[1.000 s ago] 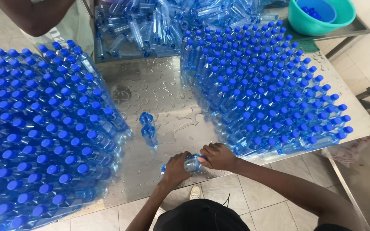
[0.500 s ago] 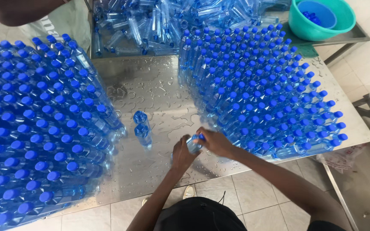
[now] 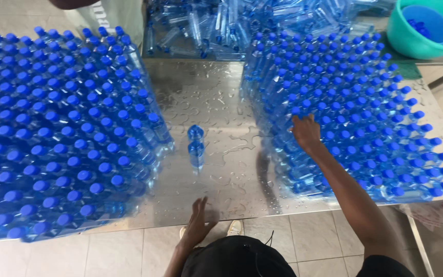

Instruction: The person repeatedly picks up plastic water bottles from a large pile on a metal table, screws blue caps onto them, and places the capped bottles into a separate pile. The task is performed by hand without tools.

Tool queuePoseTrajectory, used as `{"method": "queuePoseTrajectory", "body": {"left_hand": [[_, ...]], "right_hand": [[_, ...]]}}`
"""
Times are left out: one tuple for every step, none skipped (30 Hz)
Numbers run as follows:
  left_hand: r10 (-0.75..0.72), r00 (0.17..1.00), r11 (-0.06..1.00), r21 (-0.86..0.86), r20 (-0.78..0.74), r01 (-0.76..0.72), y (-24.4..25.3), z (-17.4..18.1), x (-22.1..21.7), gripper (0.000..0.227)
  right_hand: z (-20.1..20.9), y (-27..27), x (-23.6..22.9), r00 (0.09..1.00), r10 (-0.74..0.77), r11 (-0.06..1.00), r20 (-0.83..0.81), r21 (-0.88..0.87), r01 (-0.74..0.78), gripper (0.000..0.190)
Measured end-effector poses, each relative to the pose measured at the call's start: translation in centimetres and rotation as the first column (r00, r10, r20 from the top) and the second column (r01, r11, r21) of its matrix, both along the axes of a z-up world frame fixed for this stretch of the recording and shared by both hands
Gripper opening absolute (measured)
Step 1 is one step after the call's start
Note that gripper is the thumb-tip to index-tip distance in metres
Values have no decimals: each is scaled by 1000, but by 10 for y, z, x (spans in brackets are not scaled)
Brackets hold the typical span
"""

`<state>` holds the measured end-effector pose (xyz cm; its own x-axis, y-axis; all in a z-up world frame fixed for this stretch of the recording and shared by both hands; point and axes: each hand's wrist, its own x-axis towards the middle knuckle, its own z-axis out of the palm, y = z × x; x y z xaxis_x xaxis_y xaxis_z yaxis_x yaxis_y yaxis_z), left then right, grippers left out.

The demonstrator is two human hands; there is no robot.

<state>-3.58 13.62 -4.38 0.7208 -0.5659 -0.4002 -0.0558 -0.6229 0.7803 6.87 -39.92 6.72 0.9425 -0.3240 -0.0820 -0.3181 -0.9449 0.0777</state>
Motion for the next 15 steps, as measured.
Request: {"method": "queuePoseTrajectory", "body": {"left_hand": [[8, 998, 1000, 13, -56, -7, 22, -6, -12, 97], [24, 998, 999, 22, -56, -23, 38, -22, -23, 97], [90, 993, 994, -48, -72, -93, 55, -37, -34, 94], [169, 982, 977, -117, -89, -179, 72, -53, -46, 91], [200, 976, 972, -108, -86, -209, 86, -46, -45, 91], [224, 969, 967, -97, -103, -234, 98, -39, -48, 88], [247, 962, 962, -88, -120, -258, 109, -33, -52, 86], [276, 953, 955, -76, -122, -287, 118, -30, -51, 86], [321, 940, 938, -94, -117, -332, 126, -27, -51, 81], [356, 928, 923, -116, -109, -368, 132, -24, -47, 77], [376, 920, 916, -106, -108, -387, 138, -14, -41, 77], [382, 921, 915, -110, -72, -388, 143, -6, -35, 74], [388, 921, 914, -113, -37, -389, 147, 3, -28, 72], [399, 916, 910, -109, -36, -401, 151, 13, -25, 72], [418, 907, 899, -119, -49, -420, 155, 22, -22, 71]], "right_hand": [[-10, -2, 6, 999, -5, 997, 40, -72, 8, 42], [-9, 5, 5, 999, 11, 998, 39, -62, -8, 42], [-8, 12, 3, 998, 8, 983, 56, -181, 2, 37], [-7, 22, 10, 997, 24, 955, 76, -296, 0, 36], [5, 55, 9, 995, 54, 958, 78, -286, -30, 36], [18, 88, 11, 985, 161, 976, 60, -161, -150, 39], [31, 119, 11, 962, 267, 963, 51, -31, -266, 49], [40, 167, 11, 954, 295, 955, 49, -19, -294, 49], [50, 214, 9, 954, 297, 836, 30, 475, -275, 46], [62, 258, 3, 953, 304, 506, 8, 846, -168, 44], [49, 294, 18, 946, 323, 495, 8, 851, -176, 44], [37, 330, 30, 910, 410, 491, 59, 827, -275, 51], [25, 366, 41, 863, 495, 477, 106, 797, -371, 60], [-6, 385, 65, 856, 505, 469, 107, 799, -377, 60], [-37, 405, 88, 843, 470, 417, 262, 775, -474, 63]]}}
